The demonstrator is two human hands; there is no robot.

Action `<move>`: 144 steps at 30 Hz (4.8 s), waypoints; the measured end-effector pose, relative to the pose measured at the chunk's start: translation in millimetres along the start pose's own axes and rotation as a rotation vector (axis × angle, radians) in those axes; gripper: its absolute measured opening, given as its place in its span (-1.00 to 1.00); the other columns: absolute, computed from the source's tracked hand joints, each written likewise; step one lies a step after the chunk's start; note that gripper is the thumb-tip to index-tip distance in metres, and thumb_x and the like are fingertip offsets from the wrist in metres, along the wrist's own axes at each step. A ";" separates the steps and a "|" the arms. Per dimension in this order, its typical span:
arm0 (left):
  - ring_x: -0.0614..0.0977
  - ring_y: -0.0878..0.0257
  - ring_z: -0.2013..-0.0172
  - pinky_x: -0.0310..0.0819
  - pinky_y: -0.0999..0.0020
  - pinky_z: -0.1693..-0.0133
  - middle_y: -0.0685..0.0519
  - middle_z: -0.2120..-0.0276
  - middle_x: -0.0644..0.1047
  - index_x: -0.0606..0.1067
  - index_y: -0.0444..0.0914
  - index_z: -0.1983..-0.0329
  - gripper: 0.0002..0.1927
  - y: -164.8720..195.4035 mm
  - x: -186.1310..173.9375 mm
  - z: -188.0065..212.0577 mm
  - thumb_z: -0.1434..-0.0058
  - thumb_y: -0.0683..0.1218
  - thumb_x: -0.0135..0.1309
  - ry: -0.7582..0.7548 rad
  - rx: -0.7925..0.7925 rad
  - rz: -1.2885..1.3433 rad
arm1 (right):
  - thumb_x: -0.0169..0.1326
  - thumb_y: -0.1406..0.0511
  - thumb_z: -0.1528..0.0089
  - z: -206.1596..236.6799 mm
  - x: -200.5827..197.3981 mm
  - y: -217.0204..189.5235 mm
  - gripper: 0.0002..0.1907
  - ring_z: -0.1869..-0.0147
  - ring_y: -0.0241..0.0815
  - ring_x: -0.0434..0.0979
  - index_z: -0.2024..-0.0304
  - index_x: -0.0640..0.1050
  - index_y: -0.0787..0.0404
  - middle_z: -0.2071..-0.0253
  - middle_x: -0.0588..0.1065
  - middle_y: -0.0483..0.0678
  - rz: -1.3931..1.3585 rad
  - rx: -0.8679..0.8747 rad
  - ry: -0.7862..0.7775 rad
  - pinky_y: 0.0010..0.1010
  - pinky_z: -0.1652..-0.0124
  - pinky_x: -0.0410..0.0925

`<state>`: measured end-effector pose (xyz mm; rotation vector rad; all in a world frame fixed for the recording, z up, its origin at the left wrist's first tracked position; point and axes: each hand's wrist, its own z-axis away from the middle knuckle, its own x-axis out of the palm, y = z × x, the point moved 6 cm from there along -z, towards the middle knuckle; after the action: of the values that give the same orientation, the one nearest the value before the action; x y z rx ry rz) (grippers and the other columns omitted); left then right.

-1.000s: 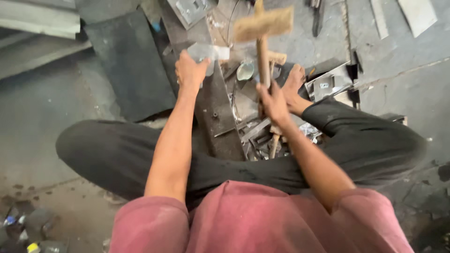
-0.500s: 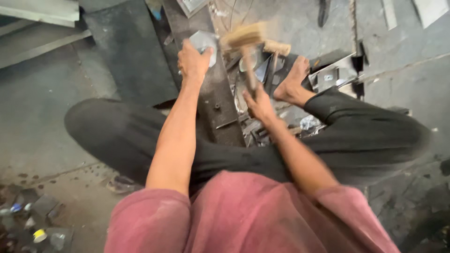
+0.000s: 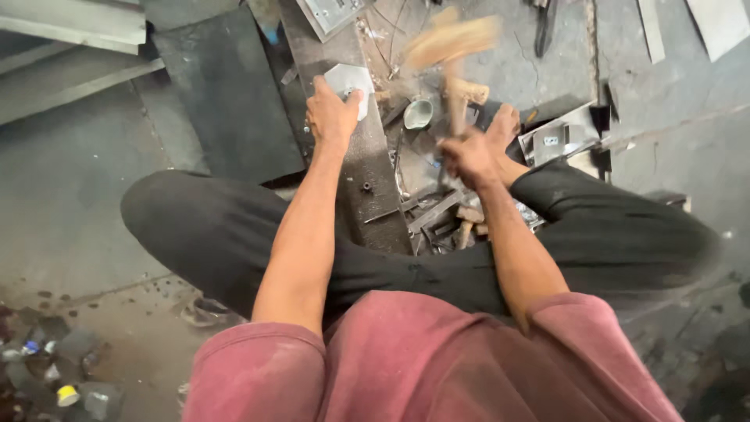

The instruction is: The person sits on the floor and uses a hammer to shape a small metal bracket on an anvil. They repeatedly position the bracket, strike it, and check its alignment with other metal pieces.

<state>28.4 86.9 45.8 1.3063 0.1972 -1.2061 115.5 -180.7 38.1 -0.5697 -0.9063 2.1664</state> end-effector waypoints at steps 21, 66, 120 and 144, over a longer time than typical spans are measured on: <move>0.61 -0.35 0.09 0.42 -0.15 0.02 -0.36 0.15 0.59 0.39 -0.30 -0.07 -0.27 -9.1 10.7 -9.9 0.05 0.12 0.43 0.011 0.008 -0.026 | 0.08 0.37 -0.24 -4.9 12.5 16.6 -0.75 0.74 -0.31 0.15 0.47 0.30 0.04 0.71 0.22 -0.20 -0.422 0.180 -0.142 -0.42 0.72 0.05; 0.63 -0.20 0.04 0.49 0.05 0.00 -0.30 0.12 0.61 0.60 -0.34 0.03 -0.46 2.8 -2.4 -23.2 -0.04 0.12 0.30 0.014 0.202 0.167 | 0.00 0.18 -0.43 58.3 6.2 -35.9 -0.68 0.50 -0.35 0.37 -0.12 0.34 0.20 0.43 0.39 -0.14 0.203 -0.367 0.122 -0.45 0.52 0.29; 0.64 -0.14 0.04 0.50 0.05 0.01 -0.20 0.13 0.63 0.62 -0.16 0.07 -0.60 -1.0 9.0 -19.3 -0.05 0.08 0.28 -0.042 0.008 0.130 | 0.09 0.22 -0.44 70.2 21.9 12.7 -0.73 0.48 -0.38 0.33 -0.02 0.40 0.29 0.49 0.39 -0.16 0.211 -0.392 0.165 -0.47 0.47 0.25; 0.67 0.29 0.25 0.54 0.39 0.18 -0.04 0.22 0.70 0.64 -0.38 0.02 -0.39 -71.0 57.1 -54.6 -0.31 0.27 0.08 -0.172 -0.200 0.980 | 0.06 0.21 -0.40 50.4 51.3 -63.0 -0.78 0.60 -0.41 0.26 0.10 0.42 0.24 0.56 0.33 -0.24 0.375 -0.240 -0.125 -0.47 0.63 0.19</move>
<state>26.1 113.1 -57.1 0.9140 -0.4065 -0.4298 78.6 -132.4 112.0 -0.7790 -1.2182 2.4651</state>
